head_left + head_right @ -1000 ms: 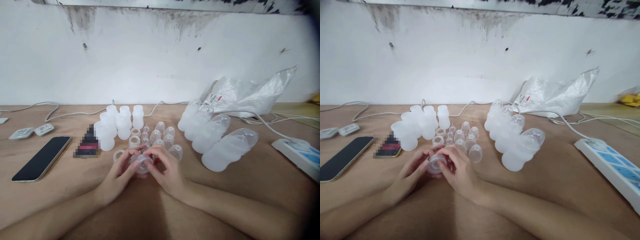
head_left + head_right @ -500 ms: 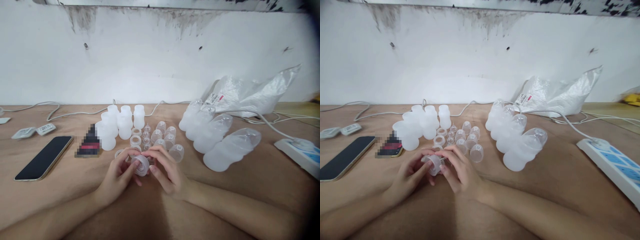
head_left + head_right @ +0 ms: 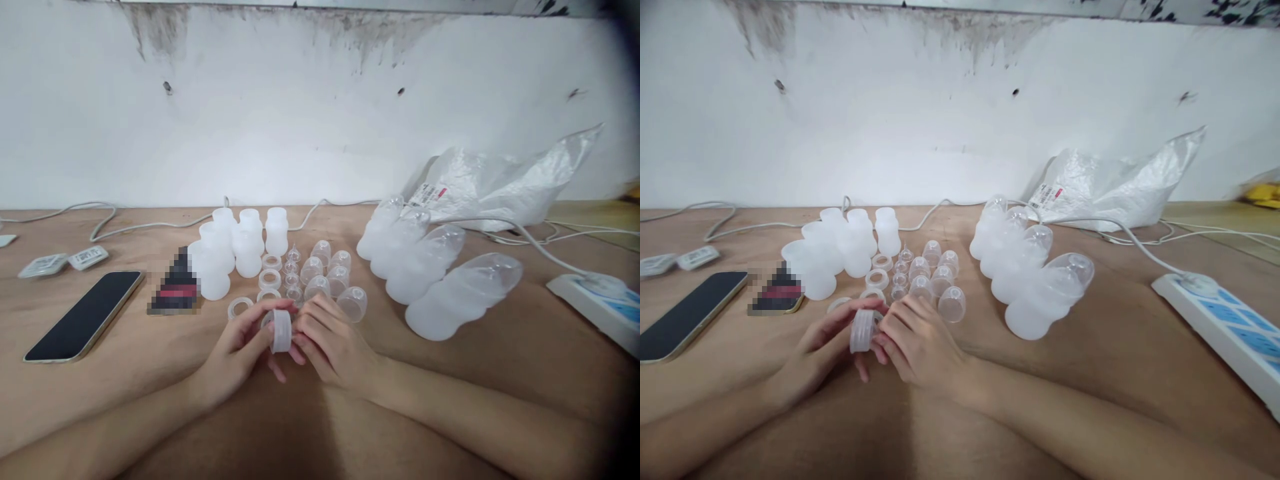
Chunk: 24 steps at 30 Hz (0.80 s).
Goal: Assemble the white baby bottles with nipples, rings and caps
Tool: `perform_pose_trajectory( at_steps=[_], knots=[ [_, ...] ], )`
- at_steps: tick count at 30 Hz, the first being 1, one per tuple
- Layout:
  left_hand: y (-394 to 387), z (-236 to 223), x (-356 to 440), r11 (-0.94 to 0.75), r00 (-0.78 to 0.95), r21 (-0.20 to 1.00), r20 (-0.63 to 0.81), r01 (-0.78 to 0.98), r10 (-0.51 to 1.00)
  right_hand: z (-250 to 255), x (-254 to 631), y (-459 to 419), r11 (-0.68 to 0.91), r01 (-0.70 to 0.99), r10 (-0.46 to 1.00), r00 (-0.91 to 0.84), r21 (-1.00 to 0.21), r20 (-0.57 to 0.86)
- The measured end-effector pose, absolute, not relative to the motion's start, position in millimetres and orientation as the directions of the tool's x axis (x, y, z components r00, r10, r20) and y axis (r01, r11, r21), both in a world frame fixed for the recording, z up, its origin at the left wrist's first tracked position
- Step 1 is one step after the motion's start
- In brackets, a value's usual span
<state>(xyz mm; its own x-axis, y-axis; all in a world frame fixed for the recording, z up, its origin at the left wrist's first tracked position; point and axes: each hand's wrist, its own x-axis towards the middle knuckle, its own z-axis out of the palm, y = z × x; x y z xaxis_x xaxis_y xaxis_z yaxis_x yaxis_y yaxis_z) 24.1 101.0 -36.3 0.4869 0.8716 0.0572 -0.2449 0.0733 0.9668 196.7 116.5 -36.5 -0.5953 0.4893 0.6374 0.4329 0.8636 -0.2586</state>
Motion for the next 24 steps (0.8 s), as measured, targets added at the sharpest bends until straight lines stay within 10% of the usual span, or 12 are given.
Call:
perform_pose_trajectory(
  at_steps=[24],
  knots=[
    [101.6, -39.3, 23.5, 0.082, 0.457, 0.952, 0.066, -0.296, 0.887, -36.6, 194.5, 111.2, 0.841, 0.365, 0.540, -0.530, -0.399, 0.654]
  ],
)
